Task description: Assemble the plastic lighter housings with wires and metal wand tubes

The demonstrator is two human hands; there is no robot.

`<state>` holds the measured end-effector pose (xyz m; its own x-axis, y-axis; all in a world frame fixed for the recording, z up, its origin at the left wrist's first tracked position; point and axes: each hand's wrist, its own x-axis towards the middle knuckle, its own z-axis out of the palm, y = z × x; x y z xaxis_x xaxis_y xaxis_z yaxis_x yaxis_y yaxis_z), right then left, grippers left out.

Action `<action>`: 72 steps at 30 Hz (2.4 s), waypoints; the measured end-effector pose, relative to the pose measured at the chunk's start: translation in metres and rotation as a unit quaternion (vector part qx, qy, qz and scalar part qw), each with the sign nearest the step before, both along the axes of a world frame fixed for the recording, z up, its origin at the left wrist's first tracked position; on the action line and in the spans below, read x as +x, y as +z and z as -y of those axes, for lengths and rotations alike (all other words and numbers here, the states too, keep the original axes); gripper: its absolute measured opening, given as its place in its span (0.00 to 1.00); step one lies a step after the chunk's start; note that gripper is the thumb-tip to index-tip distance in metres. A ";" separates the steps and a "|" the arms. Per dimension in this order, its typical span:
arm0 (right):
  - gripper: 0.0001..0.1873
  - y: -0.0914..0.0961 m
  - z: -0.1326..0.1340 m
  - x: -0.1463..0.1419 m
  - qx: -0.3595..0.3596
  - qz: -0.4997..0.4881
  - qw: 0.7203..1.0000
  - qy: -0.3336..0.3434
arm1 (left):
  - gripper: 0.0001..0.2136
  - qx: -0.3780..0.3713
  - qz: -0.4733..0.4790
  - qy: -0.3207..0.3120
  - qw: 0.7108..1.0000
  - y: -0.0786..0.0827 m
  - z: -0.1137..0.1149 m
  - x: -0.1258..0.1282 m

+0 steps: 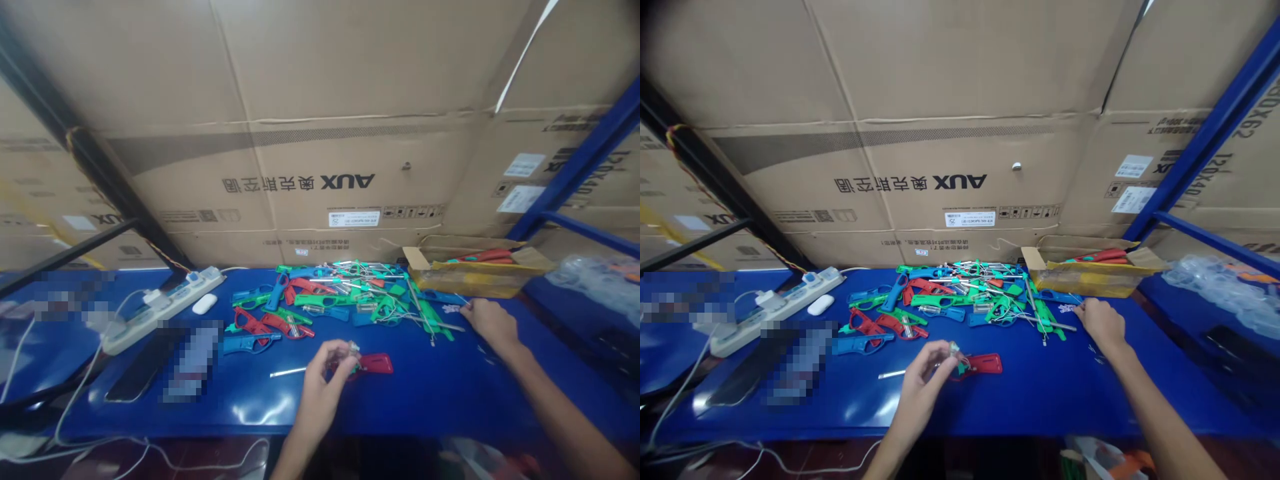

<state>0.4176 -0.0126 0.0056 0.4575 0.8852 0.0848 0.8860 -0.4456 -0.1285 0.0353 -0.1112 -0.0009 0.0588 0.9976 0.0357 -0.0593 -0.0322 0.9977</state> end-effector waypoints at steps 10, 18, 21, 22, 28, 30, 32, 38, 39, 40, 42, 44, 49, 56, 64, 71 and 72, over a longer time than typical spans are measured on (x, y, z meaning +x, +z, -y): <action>0.21 0.001 0.101 -0.120 0.144 -0.530 0.833 0.060 | 0.10 -0.011 0.029 -0.037 0.999 -0.015 0.028 0.001; 0.24 -0.031 0.106 -0.193 0.025 -0.719 0.685 0.117 | 0.14 0.031 -0.107 -0.134 0.985 -0.019 0.041 -0.008; 0.24 -0.034 0.106 -0.193 0.019 -0.741 0.659 0.128 | 0.17 0.046 -0.111 -0.131 0.984 -0.016 0.040 -0.006; 0.23 -0.035 0.107 -0.192 0.022 -0.745 0.654 0.130 | 0.17 0.059 -0.109 -0.126 0.984 -0.016 0.039 -0.004; 0.22 -0.035 0.110 -0.197 0.016 -0.755 0.639 0.146 | 0.11 0.094 -0.037 -0.030 0.994 -0.025 0.027 0.001; 0.22 -0.036 0.110 -0.200 0.016 -0.760 0.634 0.140 | 0.10 0.078 -0.004 0.004 0.997 -0.028 0.025 0.001; 0.21 -0.037 0.110 -0.202 0.037 -0.767 0.629 0.125 | 0.10 0.069 0.017 0.029 0.997 -0.029 0.026 0.001; 0.21 -0.035 0.115 -0.197 0.077 -0.705 0.698 0.099 | 0.10 0.064 0.058 0.163 0.983 -0.030 0.034 0.005; 0.20 -0.033 0.114 -0.194 0.081 -0.667 0.732 0.111 | 0.10 0.060 0.064 0.167 0.982 -0.031 0.035 0.006; 0.18 -0.030 0.112 -0.191 0.091 -0.615 0.772 0.133 | 0.10 0.054 0.068 0.165 0.983 -0.031 0.036 0.007; 0.14 -0.023 0.104 -0.185 0.109 -0.480 0.844 0.213 | 0.11 0.042 0.071 0.150 0.985 -0.032 0.036 0.008; 0.13 -0.015 0.093 -0.182 0.091 -0.357 0.874 0.317 | 0.12 0.033 0.069 0.130 0.989 -0.033 0.035 0.007; 0.11 0.001 0.058 -0.185 -0.026 -0.225 0.841 0.492 | 0.13 0.014 0.062 0.086 0.994 -0.035 0.033 0.005; 0.13 0.006 0.047 -0.182 -0.071 -0.206 0.814 0.539 | 0.13 0.011 0.066 0.091 0.994 -0.037 0.034 0.006; 0.15 -0.012 0.074 -0.177 -0.028 -0.179 0.860 0.477 | 0.11 0.046 -0.136 0.041 0.989 -0.028 0.028 -0.008; 0.17 -0.016 0.084 -0.181 -0.007 -0.140 0.852 0.504 | 0.13 0.192 -0.463 -0.060 0.863 -0.020 0.004 -0.043; 0.16 -0.017 0.084 -0.181 -0.006 -0.142 0.847 0.512 | 0.16 0.203 -0.471 -0.061 0.856 -0.022 0.004 -0.045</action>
<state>0.2364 -0.0970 -0.0114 -0.5500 0.8305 0.0886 0.7433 0.5350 -0.4015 -0.0093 -0.1149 -0.0233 0.3545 0.8989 0.2577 0.7388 -0.4382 0.5121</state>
